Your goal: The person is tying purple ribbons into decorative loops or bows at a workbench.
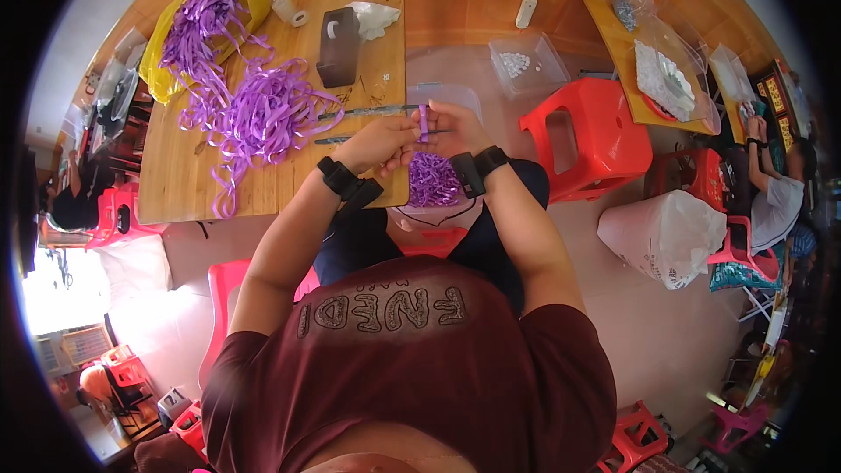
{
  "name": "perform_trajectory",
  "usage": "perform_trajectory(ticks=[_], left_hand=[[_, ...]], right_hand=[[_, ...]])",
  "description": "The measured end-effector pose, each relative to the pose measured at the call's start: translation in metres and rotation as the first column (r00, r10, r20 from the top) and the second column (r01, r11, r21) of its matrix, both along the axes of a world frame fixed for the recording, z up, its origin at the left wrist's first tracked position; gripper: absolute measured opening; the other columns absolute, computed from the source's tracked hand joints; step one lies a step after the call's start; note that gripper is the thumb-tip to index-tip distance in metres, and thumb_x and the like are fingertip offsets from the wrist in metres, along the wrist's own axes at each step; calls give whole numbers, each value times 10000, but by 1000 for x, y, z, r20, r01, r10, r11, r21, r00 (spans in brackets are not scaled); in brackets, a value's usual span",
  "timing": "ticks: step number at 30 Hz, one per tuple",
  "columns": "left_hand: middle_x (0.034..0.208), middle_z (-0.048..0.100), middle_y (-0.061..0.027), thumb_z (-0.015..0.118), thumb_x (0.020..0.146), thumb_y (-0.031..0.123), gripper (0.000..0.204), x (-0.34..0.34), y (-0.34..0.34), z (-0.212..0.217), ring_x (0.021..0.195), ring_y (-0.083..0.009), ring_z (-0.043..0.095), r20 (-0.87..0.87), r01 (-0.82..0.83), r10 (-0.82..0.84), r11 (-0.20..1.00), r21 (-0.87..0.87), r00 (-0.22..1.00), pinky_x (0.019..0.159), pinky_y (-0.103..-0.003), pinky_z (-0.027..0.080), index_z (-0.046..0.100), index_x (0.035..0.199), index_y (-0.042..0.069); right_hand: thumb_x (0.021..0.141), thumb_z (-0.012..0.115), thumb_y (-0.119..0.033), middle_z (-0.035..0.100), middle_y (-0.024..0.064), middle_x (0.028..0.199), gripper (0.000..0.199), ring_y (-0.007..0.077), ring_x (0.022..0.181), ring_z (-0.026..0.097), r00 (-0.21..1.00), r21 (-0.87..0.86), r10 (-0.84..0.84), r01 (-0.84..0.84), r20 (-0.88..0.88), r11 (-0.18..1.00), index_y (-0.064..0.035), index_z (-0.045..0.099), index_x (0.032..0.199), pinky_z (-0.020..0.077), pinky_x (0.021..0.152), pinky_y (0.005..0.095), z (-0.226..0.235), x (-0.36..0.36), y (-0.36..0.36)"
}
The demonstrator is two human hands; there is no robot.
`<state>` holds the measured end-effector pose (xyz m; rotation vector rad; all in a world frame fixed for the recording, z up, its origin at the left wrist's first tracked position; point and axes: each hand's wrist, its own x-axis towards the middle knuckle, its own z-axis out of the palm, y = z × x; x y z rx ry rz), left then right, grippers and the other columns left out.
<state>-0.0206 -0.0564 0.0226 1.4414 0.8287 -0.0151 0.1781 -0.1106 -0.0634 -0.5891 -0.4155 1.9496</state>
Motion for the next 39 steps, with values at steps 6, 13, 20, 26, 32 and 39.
perform_trajectory(ticks=[6, 13, 20, 26, 32, 39], left_hand=[[656, 569, -14, 489, 1012, 243, 214, -1, 0, -1, 434, -70, 491, 12, -2, 2, 1000, -10, 1000, 350, -230, 390, 582, 951, 60], [657, 571, -21, 472, 1018, 250, 254, -3, -2, -5, 431, -74, 496, 32, -6, 6, 1000, 17, 999, 342, -237, 393, 604, 1082, 42], [656, 573, -32, 471, 1018, 253, 257, -3, -3, -6, 429, -78, 494, 21, -17, 17, 999, 32, 1000, 342, -239, 388, 602, 1065, 37], [650, 573, -31, 488, 1011, 244, 232, -4, -4, -4, 426, -81, 488, 43, -14, 13, 999, 29, 999, 344, -244, 372, 582, 952, 40], [647, 571, -29, 485, 1012, 238, 231, -5, -5, 0, 421, -78, 481, 32, -33, 33, 999, 11, 999, 343, -237, 370, 587, 944, 42], [645, 565, -23, 479, 1011, 234, 233, -1, -6, -1, 419, -74, 474, 2, -31, 31, 999, 14, 1000, 343, -234, 370, 583, 921, 45]], right_hand=[[932, 569, -574, 652, 55, 1144, 568, 169, 1033, 589, 863, -45, -3, 30, 505, 999, -69, 654, 1176, 471, 867, 339, 29, 16, -15], [854, 699, -509, 693, 66, 841, 489, 162, 736, 637, -160, 440, -435, -7, 886, 898, -39, 673, 985, 491, 647, 289, 71, -27, -19], [830, 720, -365, 667, 133, 680, 359, 247, 658, 668, -188, 361, -362, -40, 913, 932, -13, 685, 768, 500, 617, 372, 82, -33, -3], [856, 699, -348, 685, 83, 708, 340, 161, 661, 640, 12, 310, -310, 14, 951, 951, -9, 712, 840, 492, 630, 325, 50, -4, -2], [900, 674, -246, 679, 27, 792, 218, 115, 715, 608, 368, 208, -241, 129, 898, 970, -31, 703, 877, 487, 701, 280, 17, 1, -4], [969, 588, -218, 668, 64, 1041, 242, 183, 933, 633, 986, -115, -66, 84, 151, 990, -50, 634, 1138, 531, 860, 368, -11, -2, -3]])
